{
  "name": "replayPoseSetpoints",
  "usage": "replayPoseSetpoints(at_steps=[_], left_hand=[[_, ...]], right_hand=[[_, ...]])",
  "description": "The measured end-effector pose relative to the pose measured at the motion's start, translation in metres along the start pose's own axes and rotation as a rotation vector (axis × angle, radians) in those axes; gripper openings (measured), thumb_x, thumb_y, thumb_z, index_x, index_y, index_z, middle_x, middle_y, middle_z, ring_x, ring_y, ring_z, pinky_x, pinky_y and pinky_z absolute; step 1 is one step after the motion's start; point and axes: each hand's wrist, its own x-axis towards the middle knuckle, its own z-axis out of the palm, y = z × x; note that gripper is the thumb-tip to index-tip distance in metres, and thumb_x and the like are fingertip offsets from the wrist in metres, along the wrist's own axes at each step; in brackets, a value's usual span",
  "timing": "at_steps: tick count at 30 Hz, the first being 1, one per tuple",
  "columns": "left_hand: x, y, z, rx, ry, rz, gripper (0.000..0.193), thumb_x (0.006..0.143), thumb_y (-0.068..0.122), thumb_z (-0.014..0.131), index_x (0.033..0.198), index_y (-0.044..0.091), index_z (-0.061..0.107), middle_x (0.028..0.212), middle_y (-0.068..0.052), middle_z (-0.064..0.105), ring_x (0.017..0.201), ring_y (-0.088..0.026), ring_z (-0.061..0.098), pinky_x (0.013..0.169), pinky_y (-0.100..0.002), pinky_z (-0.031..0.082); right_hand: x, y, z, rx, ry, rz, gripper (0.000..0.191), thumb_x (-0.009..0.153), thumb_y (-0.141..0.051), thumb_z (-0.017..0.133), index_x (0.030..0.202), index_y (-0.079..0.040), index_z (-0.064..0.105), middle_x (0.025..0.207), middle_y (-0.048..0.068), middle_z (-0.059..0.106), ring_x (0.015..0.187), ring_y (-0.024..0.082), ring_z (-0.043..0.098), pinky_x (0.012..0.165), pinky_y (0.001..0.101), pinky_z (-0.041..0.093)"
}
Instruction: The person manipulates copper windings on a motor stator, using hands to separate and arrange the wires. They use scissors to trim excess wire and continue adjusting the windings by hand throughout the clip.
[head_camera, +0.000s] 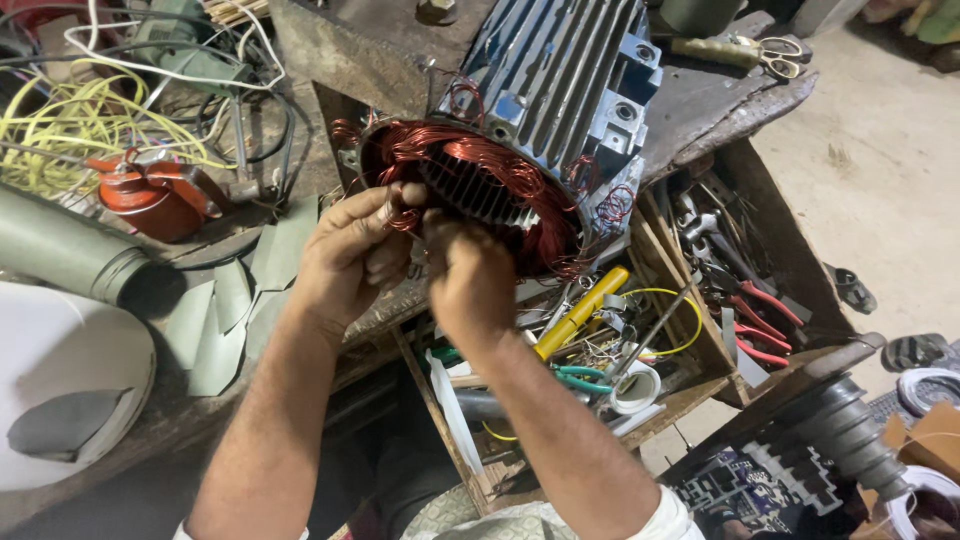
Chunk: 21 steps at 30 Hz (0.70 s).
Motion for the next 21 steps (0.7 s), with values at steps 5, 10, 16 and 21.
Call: replayPoseSetpoints(at_steps=[5,10,16,21], left_hand=[[0.001,0.0,-0.009,0.398,0.182,-0.053,0.025,0.099,0.013,0.064,0.122,0.005,0.071,0.091,0.001,0.071,0.072,-0.005,0.058,0.062,-0.021,0.045],[-0.002,-0.003,-0.022,0.589,0.064,0.048,0.018,0.102,0.013,0.069,0.116,0.001,0.072,0.09,0.002,0.068,0.075,-0.003,0.056,0.065,-0.021,0.045],[0.002,-0.007,-0.016,0.499,0.102,0.075,0.02,0.099,0.015,0.07,0.114,0.001,0.073,0.082,0.0,0.068,0.058,-0.005,0.047,0.052,-0.023,0.038],[0.003,-0.01,-0.019,0.4,0.103,0.092,0.024,0.104,0.018,0.067,0.12,0.001,0.073,0.075,0.003,0.061,0.056,-0.005,0.044,0.052,-0.022,0.037]], right_hand=[[-0.015,-0.017,-0.022,-0.038,-0.091,-0.153,0.017,0.093,-0.004,0.069,0.106,0.005,0.07,0.086,0.015,0.072,0.058,0.022,0.068,0.047,0.0333,0.053],[0.012,0.001,-0.009,0.192,0.113,-0.054,0.012,0.104,-0.012,0.067,0.111,-0.004,0.07,0.09,0.006,0.073,0.074,0.015,0.07,0.065,0.0295,0.058],[0.015,0.022,0.024,0.455,0.156,0.252,0.018,0.1,-0.023,0.075,0.103,-0.005,0.072,0.081,0.004,0.073,0.072,0.011,0.064,0.065,0.0262,0.052],[0.008,0.025,0.023,0.665,0.049,0.256,0.022,0.107,-0.028,0.067,0.104,-0.007,0.075,0.093,0.001,0.078,0.083,0.008,0.072,0.073,0.0239,0.057]])
